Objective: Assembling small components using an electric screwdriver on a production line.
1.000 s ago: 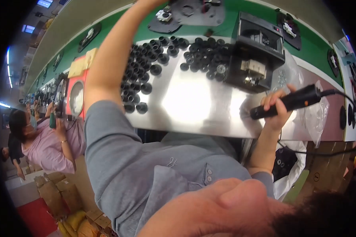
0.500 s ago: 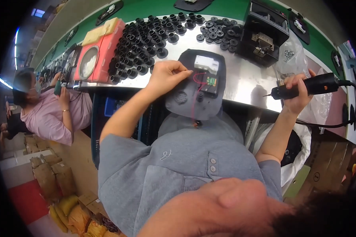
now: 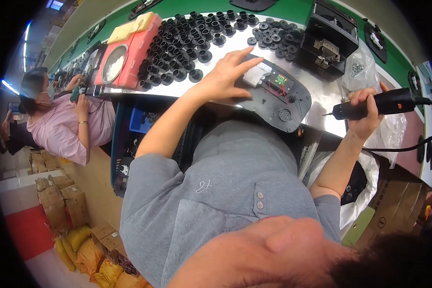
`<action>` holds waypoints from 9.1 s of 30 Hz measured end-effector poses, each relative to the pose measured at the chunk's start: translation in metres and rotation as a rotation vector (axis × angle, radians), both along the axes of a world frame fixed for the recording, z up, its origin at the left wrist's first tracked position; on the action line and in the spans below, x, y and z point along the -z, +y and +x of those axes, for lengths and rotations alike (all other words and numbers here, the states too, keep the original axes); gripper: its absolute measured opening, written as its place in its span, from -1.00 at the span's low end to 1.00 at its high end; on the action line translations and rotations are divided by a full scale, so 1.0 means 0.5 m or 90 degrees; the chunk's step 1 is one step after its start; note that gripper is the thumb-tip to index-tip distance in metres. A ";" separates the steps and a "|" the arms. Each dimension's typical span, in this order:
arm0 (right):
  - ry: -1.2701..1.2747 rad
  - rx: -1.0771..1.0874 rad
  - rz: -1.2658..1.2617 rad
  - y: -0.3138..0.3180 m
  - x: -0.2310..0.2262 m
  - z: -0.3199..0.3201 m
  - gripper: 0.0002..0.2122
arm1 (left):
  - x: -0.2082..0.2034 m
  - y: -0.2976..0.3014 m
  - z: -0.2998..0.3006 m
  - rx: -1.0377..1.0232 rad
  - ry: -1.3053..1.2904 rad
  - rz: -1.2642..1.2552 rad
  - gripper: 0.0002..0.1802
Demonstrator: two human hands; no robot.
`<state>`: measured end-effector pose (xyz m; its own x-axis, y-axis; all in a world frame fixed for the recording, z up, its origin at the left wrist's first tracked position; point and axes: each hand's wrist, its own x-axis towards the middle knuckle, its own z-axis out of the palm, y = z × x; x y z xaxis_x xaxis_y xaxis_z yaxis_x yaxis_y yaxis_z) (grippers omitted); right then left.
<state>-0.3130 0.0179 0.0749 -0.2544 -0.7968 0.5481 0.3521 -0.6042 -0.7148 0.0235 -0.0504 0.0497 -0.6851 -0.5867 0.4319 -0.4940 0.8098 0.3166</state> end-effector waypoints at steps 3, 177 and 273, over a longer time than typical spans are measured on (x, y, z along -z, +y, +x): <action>0.025 0.009 0.019 -0.008 0.008 0.014 -0.53 | 0.049 -0.034 -0.023 0.092 0.016 0.087 -0.27; 0.104 0.060 -0.104 -0.150 -0.073 0.126 -0.62 | 0.075 -0.020 -0.093 0.029 0.237 0.042 -0.77; -0.029 0.025 0.124 0.224 0.020 -0.011 -0.48 | -0.095 -0.137 -1.040 0.045 0.056 0.426 -0.31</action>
<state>-0.3185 0.1301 0.0647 -0.3076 -0.8757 0.3721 0.3655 -0.4699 -0.8035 -0.4965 -0.1187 0.0972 -0.7109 -0.7017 0.0474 -0.3960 0.4551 0.7976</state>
